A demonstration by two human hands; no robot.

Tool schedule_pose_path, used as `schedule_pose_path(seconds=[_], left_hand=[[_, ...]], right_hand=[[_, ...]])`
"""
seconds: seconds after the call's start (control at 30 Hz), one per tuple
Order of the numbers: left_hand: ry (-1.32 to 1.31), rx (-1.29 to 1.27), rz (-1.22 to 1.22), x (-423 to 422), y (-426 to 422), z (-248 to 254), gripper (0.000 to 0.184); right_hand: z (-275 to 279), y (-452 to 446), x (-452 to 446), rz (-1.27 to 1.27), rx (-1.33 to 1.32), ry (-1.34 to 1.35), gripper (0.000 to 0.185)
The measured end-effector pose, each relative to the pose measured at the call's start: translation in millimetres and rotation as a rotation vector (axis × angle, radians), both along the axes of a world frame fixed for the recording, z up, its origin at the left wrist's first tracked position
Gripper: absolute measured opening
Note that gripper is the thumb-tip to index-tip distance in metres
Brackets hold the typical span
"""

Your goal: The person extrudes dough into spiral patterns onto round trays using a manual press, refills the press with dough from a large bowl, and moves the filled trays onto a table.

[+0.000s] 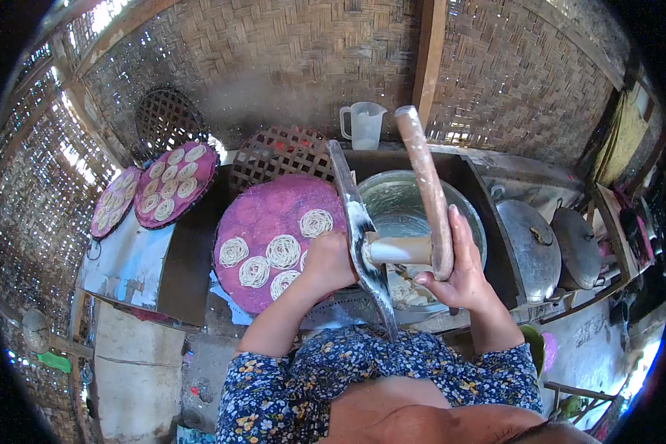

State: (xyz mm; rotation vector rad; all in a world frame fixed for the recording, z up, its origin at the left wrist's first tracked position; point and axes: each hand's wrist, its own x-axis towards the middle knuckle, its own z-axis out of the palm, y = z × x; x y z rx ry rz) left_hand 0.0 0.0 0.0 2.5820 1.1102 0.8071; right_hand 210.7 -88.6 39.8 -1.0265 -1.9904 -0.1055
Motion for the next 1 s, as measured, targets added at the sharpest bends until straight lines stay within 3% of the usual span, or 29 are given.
schedule_pose_path(seconds=[0.17, 0.43, 0.6, 0.7, 0.73, 0.83, 0.9, 1.0], left_hand=[[-0.162, 0.419, -0.036, -1.6, 16.7, -28.4, 0.032], [-0.261, 0.277, 0.004, -4.7, 2.4, -28.8, 0.035], [-0.343, 0.339, 0.101, -18.3, 7.9, -46.1, 0.034], [-0.261, 0.133, 0.262, -43.5, -7.6, -42.3, 0.034], [-0.357, 0.043, 0.363, -53.6, -13.6, -40.7, 0.037], [-0.864, -0.001, 0.420, -101.6, -19.4, -64.5, 0.038], [-1.043, -0.034, 0.477, -140.6, -33.8, -72.8, 0.037], [-1.213, -0.046, 0.533, -188.9, -62.6, -76.7, 0.035]], right_hand=[[10.4, -4.2, -12.9, 0.026, -0.088, -0.032, 0.092], [-10.2, 7.0, -36.0, 0.035, -0.135, 0.001, 0.093], [-15.0, 21.8, -60.7, 0.050, -0.344, 0.011, 0.090], [-9.1, 43.6, -68.9, 0.313, -0.383, -0.060, 0.091], [-11.7, 60.9, -67.0, 0.456, -0.379, -0.074, 0.089], [-28.1, 116.2, -58.9, 0.422, -0.811, 0.319, 0.084], [-58.0, 160.3, -49.3, 0.087, -0.948, 0.514, 0.061], [-120.6, 207.8, -34.8, -0.117, -0.947, 0.469, 0.040]])
